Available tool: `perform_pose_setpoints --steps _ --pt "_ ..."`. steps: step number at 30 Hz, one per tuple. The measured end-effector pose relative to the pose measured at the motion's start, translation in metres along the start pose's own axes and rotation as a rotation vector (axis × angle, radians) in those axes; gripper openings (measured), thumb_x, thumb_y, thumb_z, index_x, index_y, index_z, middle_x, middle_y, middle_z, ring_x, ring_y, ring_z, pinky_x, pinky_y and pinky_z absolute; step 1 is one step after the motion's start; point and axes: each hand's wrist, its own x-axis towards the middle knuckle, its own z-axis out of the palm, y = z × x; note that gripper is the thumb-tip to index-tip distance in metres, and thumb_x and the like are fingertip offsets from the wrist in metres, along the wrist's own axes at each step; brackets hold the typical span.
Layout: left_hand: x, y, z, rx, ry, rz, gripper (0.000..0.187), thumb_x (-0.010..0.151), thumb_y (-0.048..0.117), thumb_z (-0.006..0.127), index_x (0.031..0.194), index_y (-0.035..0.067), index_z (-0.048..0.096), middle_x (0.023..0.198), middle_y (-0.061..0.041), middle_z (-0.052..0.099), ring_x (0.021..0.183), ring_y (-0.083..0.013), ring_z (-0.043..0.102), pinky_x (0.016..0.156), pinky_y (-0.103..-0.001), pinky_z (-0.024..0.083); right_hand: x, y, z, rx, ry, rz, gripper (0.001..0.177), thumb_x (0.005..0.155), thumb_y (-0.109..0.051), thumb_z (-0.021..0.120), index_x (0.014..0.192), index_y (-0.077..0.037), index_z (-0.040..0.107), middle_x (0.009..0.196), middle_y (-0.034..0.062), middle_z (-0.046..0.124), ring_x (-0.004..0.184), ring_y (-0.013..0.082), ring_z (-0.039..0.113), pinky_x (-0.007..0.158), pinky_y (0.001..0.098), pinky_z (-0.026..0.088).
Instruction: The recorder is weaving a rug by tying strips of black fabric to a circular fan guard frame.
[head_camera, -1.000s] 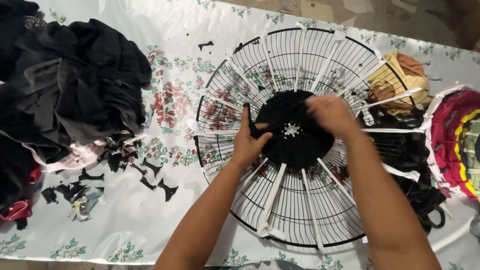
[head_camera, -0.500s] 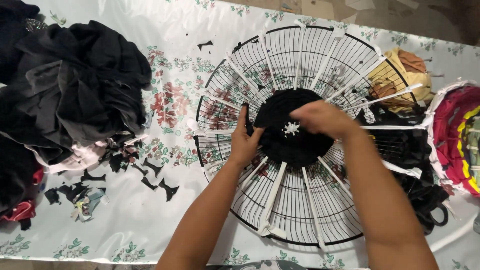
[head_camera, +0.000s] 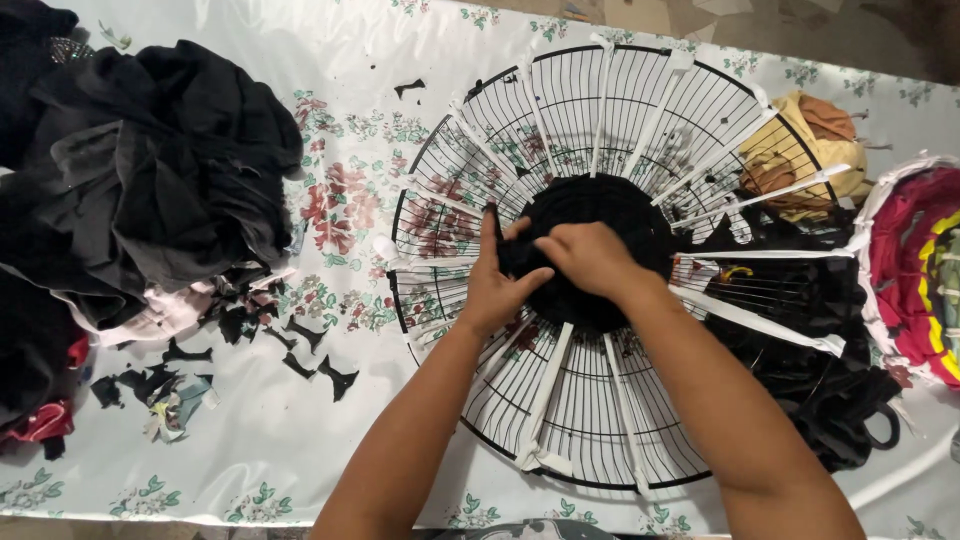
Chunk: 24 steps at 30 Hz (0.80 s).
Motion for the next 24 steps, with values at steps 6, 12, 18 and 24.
perform_pose_setpoints --steps 6,12,18,24 --pt "0.002 -0.034 -0.001 -0.206 0.078 -0.236 0.101 0.087 0.001 0.073 0.17 0.009 0.015 0.122 -0.01 0.071 0.103 -0.0162 0.07 0.09 -0.03 0.059 0.0 -0.021 0.005 0.035 -0.053 -0.032 0.042 0.099 -0.047 0.059 0.086 -0.013 0.079 0.083 0.0132 0.077 0.079 0.0329 0.072 0.074 0.046 0.055" --pt "0.001 -0.014 0.0 -0.079 0.146 -0.245 0.101 0.086 0.0 0.076 0.167 0.011 0.016 0.108 -0.01 0.071 0.092 -0.0107 0.069 0.087 -0.026 0.058 0.01 0.048 -0.055 0.095 0.062 0.251 0.058 0.1 -0.054 0.068 0.072 -0.004 0.07 0.07 0.0181 0.067 0.066 0.0316 0.063 0.064 0.046 0.051" --pt "0.002 -0.008 0.003 -0.092 0.059 -0.227 0.105 0.087 0.001 0.075 0.17 0.014 0.012 0.111 -0.009 0.069 0.097 -0.0147 0.066 0.091 -0.027 0.055 0.015 0.088 -0.064 0.162 0.523 0.041 0.049 0.106 -0.045 0.066 0.074 -0.008 0.065 0.064 0.0101 0.062 0.055 0.0217 0.055 0.058 0.0414 0.048" --pt "0.001 -0.027 0.002 -0.14 -0.006 -0.193 0.109 0.082 0.001 0.081 0.165 0.013 0.011 0.125 -0.007 0.066 0.11 -0.0129 0.066 0.096 -0.028 0.056 0.002 -0.019 0.03 -0.157 0.491 -0.603 0.027 0.102 -0.032 0.063 0.083 -0.016 0.073 0.067 0.004 0.063 0.059 0.0245 0.064 0.052 0.0392 0.049"
